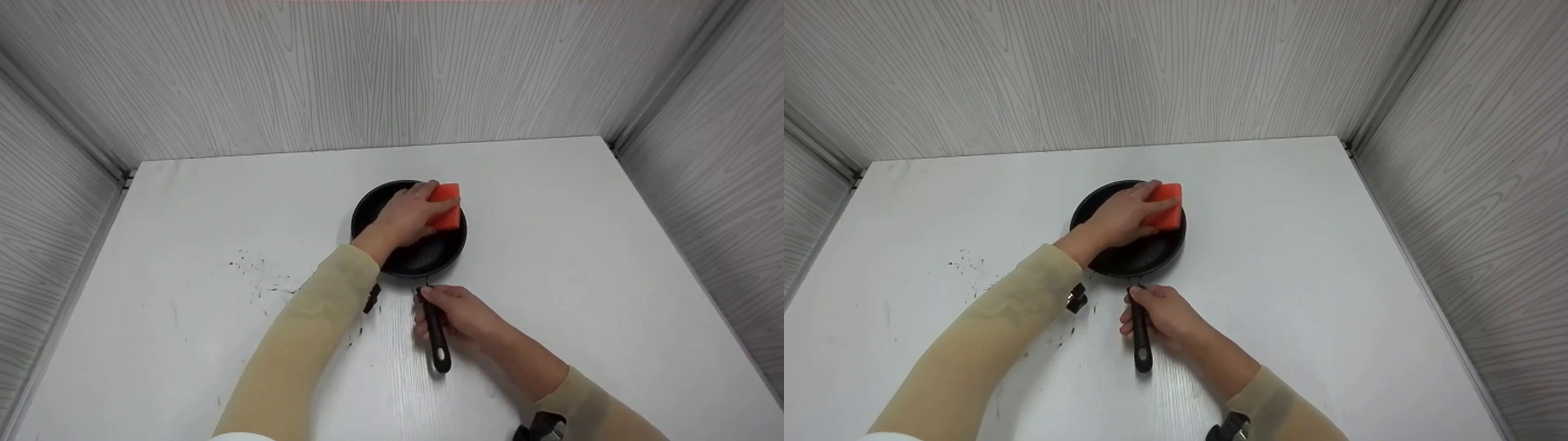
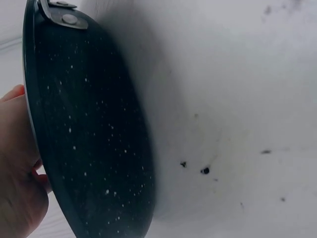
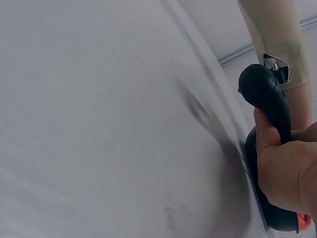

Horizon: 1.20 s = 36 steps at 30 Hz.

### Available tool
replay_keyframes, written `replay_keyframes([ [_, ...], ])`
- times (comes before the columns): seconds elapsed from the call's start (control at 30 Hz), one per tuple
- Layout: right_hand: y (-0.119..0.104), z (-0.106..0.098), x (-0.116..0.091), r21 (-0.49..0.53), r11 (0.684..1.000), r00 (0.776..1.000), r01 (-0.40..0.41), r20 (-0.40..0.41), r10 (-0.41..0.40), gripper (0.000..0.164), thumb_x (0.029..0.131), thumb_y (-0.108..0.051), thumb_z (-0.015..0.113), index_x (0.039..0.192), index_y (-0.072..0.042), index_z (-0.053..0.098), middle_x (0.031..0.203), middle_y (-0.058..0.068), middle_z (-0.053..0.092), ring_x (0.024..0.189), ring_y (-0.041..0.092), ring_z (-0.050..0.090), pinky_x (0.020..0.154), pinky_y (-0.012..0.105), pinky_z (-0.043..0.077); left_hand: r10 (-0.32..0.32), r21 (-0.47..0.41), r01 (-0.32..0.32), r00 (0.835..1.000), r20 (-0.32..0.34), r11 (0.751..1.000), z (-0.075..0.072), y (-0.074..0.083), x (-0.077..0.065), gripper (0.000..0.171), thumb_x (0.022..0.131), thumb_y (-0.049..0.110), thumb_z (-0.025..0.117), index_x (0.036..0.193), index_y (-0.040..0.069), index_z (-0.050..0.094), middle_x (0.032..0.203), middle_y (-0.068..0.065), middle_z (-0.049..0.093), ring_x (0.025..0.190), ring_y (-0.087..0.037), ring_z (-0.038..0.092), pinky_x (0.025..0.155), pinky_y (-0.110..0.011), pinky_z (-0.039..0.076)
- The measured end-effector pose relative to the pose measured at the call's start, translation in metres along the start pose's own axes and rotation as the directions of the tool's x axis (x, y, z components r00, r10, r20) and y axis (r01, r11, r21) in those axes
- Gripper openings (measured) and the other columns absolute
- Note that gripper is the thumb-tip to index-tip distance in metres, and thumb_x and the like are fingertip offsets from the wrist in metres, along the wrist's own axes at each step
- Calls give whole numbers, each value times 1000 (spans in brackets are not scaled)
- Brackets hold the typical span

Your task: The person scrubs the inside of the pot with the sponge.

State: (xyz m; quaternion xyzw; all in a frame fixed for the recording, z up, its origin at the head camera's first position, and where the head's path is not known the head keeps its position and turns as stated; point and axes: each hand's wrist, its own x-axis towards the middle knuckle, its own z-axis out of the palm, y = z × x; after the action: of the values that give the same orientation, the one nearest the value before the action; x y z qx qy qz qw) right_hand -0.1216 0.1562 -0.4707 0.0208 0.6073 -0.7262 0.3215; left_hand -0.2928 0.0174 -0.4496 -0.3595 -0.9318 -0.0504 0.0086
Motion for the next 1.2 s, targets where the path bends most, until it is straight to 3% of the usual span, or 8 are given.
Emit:
replay_keyframes([
  [0.57,3,-1,1,-11,1000,1000,18,-17,-18,44,101,-31,51,118,10,53,86,17,66,73,24,68,69,38,57,-8,234,16,999,-35,972,0,-14,-7,60,97,32,58,149,46,31,153,-13,31,138,-32,34,105,-53,34],
  [0.7,3,-1,1,-3,1000,1000,7,-30,-7,42,101,-30,52,116,9,55,86,16,66,72,24,68,68,38,57,-14,251,20,1000,-28,968,0,-20,-8,56,101,25,52,149,45,32,153,-15,29,140,-34,30,107,-55,30],
  [0.87,3,-1,1,8,1000,1000,0,-27,0,42,101,-30,52,116,9,54,86,15,66,74,24,68,68,38,57,-70,268,69,997,-6,961,-2,-31,-15,58,103,11,46,149,45,34,155,-13,25,143,-35,22,110,-58,24],
  [1.2,2,0,-1,25,1000,999,-1,-37,2,37,101,-28,51,113,7,56,85,14,66,74,23,69,68,38,57,-66,313,62,998,3,948,-5,-39,-21,55,103,11,44,148,42,38,154,-13,27,141,-35,24,105,-57,30],
])
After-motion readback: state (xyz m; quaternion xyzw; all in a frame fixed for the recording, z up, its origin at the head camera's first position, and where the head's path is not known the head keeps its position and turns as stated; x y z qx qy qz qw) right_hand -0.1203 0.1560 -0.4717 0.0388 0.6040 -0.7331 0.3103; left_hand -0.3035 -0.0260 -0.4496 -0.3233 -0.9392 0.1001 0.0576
